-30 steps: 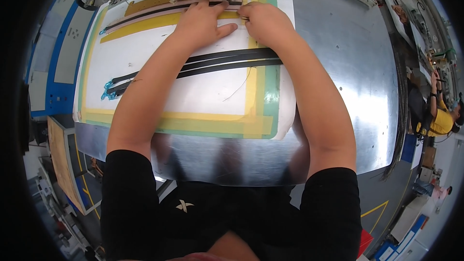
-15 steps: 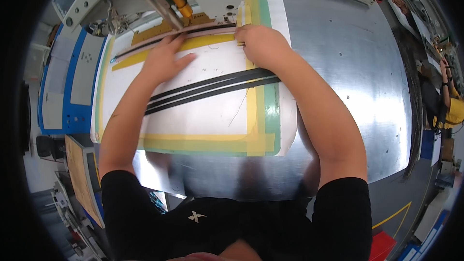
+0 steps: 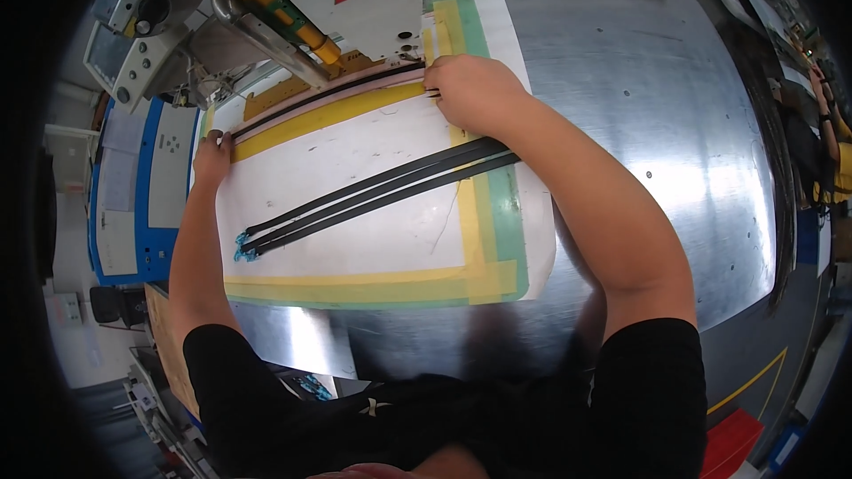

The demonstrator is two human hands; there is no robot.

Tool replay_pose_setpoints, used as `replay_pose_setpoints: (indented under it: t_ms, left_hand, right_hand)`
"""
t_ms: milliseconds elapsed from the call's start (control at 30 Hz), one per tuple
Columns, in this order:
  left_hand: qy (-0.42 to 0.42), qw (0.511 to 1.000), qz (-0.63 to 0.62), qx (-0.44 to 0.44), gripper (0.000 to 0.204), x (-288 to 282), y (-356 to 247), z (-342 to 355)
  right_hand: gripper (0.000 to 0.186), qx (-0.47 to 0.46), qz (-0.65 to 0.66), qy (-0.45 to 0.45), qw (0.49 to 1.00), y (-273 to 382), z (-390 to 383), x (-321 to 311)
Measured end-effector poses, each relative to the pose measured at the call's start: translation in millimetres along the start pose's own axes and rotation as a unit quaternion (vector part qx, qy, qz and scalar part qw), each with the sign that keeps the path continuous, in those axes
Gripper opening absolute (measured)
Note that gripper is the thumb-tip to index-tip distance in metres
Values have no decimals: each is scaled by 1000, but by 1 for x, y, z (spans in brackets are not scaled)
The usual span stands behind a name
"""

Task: The recorder is using an industrial sewing machine to process long black straps.

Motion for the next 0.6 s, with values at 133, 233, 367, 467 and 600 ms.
replay_pose_setpoints:
  t_ms: [133,233,367,467,600]
  left_hand:
    - [-49,998,29,8,47,-37,-1,-22]
    - [-106,993,-17,-47,52,-75,-5,-64]
    - [-111,987,-73,-93,53,-96,44,-122]
    - [-137,983,-98,-71,48,-111,68,-175]
    - [-85,984,-124,-98,46,-99,87,-235]
  right_hand:
    - [34,1,5,4,1000,8,3,-3]
    - [34,-19,-6,-19,1000,3,-2,-1]
    - [33,-22,5,-32,999,4,-3,2]
    - [30,-27,-1,-47,999,8,-9,-3]
    - [33,13,39,-57,998,9,-15,-14]
Point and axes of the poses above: each hand's wrist, its own z-axis towards the middle knuckle, its own x-axis out of the palm, y = z × x, the point moved 8 cm from there along z, towards the middle knuckle, and after that the axes turned 15 degrees about -x, right-handed, at the moved point
